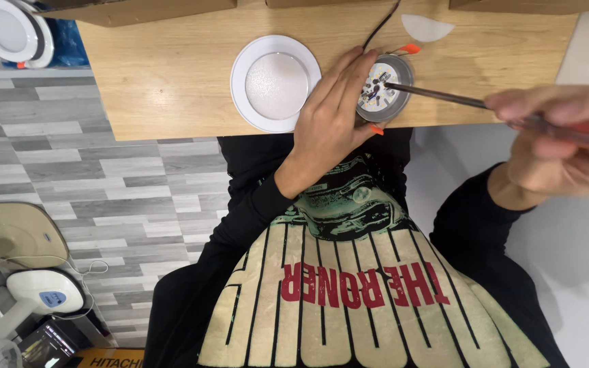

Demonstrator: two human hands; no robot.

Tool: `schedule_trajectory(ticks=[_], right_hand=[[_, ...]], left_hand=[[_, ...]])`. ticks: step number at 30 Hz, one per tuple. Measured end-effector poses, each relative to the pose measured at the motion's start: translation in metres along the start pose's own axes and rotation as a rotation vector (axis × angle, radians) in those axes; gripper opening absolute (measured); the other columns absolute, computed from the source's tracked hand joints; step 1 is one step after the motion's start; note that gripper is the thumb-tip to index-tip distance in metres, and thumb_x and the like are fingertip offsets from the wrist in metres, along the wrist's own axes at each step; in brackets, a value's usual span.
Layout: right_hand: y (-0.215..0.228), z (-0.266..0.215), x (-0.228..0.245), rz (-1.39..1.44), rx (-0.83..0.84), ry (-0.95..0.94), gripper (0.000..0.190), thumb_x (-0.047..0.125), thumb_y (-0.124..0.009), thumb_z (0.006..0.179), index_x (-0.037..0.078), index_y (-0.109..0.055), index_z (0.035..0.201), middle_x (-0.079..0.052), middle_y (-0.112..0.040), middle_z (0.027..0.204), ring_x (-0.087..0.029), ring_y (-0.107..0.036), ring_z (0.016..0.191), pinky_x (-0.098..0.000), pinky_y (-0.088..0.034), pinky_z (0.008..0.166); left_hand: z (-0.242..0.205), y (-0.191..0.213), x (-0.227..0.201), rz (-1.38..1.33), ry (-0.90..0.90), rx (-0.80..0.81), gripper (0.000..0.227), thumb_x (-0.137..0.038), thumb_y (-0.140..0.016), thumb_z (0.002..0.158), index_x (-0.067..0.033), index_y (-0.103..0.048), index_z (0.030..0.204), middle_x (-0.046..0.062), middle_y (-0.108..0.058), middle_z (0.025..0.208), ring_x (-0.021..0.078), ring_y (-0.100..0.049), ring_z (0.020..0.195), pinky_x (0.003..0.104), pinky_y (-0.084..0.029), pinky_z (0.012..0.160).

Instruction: The person assembles LED light fixtures by using a screwdriver to tighten screws on the back of the LED module, then attaching a white plastic ring and a diffuser cover. The person repeats this process for multiple units, placing the finished fixtures into a cardboard box.

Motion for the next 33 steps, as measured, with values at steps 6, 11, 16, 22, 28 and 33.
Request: schedule_trajectory(ticks=[6, 11, 16, 22, 28, 33], right_hand=[[-0.025, 0.013, 0.002, -0.151, -0.365, -0.006, 0.048, 0.0, -0.051, 0.11, 0.013, -0.033, 0.153, -0.043, -0.039, 0.103, -0.065, -0.06, 0.071, -0.0825, -0.061, 0.068], [-0.031, 0.026, 0.003, -0.103, -0.388, -0.014, 0.063, 0.001, -0.053, 0.101, 0.025, -0.037, 0.157, -0.045, -0.039, 0.103, -0.07, -0.058, 0.066, -0.0825, -0.058, 0.062], [-0.03, 0.025, 0.0, -0.07, -0.367, -0.013, 0.071, -0.002, -0.052, 0.1, 0.034, -0.037, 0.159, -0.044, -0.037, 0.103, -0.072, -0.057, 0.065, -0.0806, -0.057, 0.059], [-0.014, 0.004, -0.023, 0.449, 0.08, -0.372, 0.031, 0.019, -0.054, 0.11, -0.008, -0.065, 0.12, -0.021, -0.073, 0.117, -0.046, -0.08, 0.123, -0.0709, -0.068, 0.131], [-0.017, 0.071, -0.003, 0.553, 0.586, -0.664, 0.089, 0.068, -0.051, 0.098, -0.01, -0.056, 0.141, -0.031, -0.067, 0.147, -0.045, -0.061, 0.157, -0.0466, -0.054, 0.129], [-0.017, 0.06, -0.006, 0.868, 0.539, -0.927, 0.089, 0.049, -0.069, 0.094, -0.007, -0.042, 0.157, -0.028, -0.045, 0.171, -0.009, -0.045, 0.038, -0.0428, -0.059, 0.115]], left_hand=[[-0.001, -0.003, 0.001, -0.014, 0.008, -0.002, 0.078, -0.049, -0.086, 0.107, 0.0027, -0.051, 0.154, 0.011, -0.067, 0.154, 0.0269, -0.063, 0.149, 0.038, -0.052, 0.13], [-0.001, -0.002, 0.0, -0.022, 0.015, -0.01, 0.076, -0.053, -0.078, 0.109, 0.0021, -0.051, 0.155, 0.011, -0.068, 0.153, 0.0261, -0.063, 0.148, 0.038, -0.054, 0.128], [-0.002, -0.005, 0.002, -0.028, 0.015, 0.002, 0.082, -0.044, -0.095, 0.104, 0.0022, -0.05, 0.155, 0.012, -0.068, 0.154, 0.0271, -0.062, 0.149, 0.038, -0.053, 0.13], [0.0, -0.001, 0.001, -0.046, -0.006, 0.016, 0.08, -0.041, -0.093, 0.107, 0.0027, -0.048, 0.156, 0.01, -0.066, 0.155, 0.0287, -0.063, 0.15, 0.039, -0.053, 0.131], [0.0, -0.001, 0.002, -0.086, 0.002, 0.016, 0.076, -0.047, -0.082, 0.111, 0.0023, -0.047, 0.158, 0.011, -0.065, 0.157, 0.029, -0.061, 0.152, 0.041, -0.053, 0.133], [0.002, 0.002, 0.002, -0.099, 0.002, 0.048, 0.086, -0.036, -0.099, 0.101, 0.0032, -0.047, 0.157, 0.011, -0.065, 0.158, 0.0296, -0.06, 0.152, 0.041, -0.052, 0.134]])
Point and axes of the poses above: each hand's wrist, its own z-axis towards the middle knuckle, its own y-axis out of the back of the hand, x = y × z, the point moved 5 cm from there along z, towards the middle knuckle
